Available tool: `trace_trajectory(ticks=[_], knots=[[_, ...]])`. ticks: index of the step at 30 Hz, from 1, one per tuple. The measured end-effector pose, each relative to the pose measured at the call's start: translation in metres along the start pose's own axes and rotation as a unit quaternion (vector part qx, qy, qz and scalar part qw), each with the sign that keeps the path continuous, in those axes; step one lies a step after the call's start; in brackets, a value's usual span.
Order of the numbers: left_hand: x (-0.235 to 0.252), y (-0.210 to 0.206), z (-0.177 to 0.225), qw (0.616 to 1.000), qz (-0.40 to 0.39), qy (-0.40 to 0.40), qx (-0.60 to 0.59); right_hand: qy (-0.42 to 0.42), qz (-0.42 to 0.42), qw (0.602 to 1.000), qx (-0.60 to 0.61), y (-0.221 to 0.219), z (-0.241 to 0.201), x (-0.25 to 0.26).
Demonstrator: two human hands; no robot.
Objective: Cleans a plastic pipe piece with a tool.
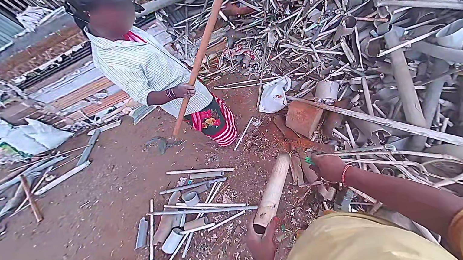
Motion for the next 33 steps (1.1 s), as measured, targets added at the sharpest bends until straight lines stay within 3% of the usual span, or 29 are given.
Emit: trace_trajectory(ticks=[2, 4, 7, 9, 11, 12, 15, 19, 23, 26, 30, 33], knots=[[0.000, 0.001, 0.009, 0.988, 0.001, 0.084, -0.129, 0.074, -0.030, 0.996, -0.047, -0.010, -0.012, -0.015], [0.002, 0.001, 0.010, 0.949, 0.001, 0.192, -0.250, 0.149, -0.035, 0.985, -0.084, -0.019, -0.016, -0.023], [0.003, -0.006, 0.007, 0.911, -0.035, 0.276, -0.303, 0.017, -0.014, 1.000, -0.015, -0.011, -0.007, -0.010], [-0.001, -0.013, 0.004, 0.898, -0.045, 0.299, -0.319, 0.025, -0.024, 0.999, -0.032, -0.015, -0.017, -0.019], [0.001, -0.015, 0.004, 0.891, -0.055, 0.309, -0.329, 0.108, -0.037, 0.991, -0.071, -0.021, -0.031, -0.029], [0.002, -0.015, 0.003, 0.887, -0.060, 0.310, -0.338, 0.103, -0.028, 0.992, -0.063, -0.020, -0.028, -0.027], [0.007, -0.021, 0.006, 0.878, -0.072, 0.313, -0.354, -0.023, -0.008, 1.000, -0.012, -0.003, -0.005, -0.015], [0.009, -0.026, 0.012, 0.857, -0.104, 0.331, -0.381, 0.143, -0.020, 0.985, -0.097, -0.020, -0.010, -0.031], [0.008, -0.037, 0.015, 0.834, -0.159, 0.330, -0.413, 0.030, 0.030, 0.999, 0.016, 0.000, 0.016, -0.010], [0.008, -0.040, 0.013, 0.803, -0.212, 0.317, -0.457, 0.168, 0.032, 0.983, -0.066, -0.005, 0.009, -0.013], [0.016, -0.043, 0.013, 0.792, -0.246, 0.290, -0.478, 0.049, 0.063, 0.996, 0.041, 0.022, 0.021, 0.007], [0.019, -0.046, 0.016, 0.798, -0.240, 0.294, -0.468, 0.187, 0.034, 0.979, -0.079, 0.010, 0.002, 0.000]])
Point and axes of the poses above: each hand's wrist, its own x-axis towards the middle knuckle, its own y-axis out of the back of the hand, z = x × y, the point moved 3 cm from there along x, towards the middle knuckle, and after that the axes turned 8 degrees about -z, right-handed, at the moved point
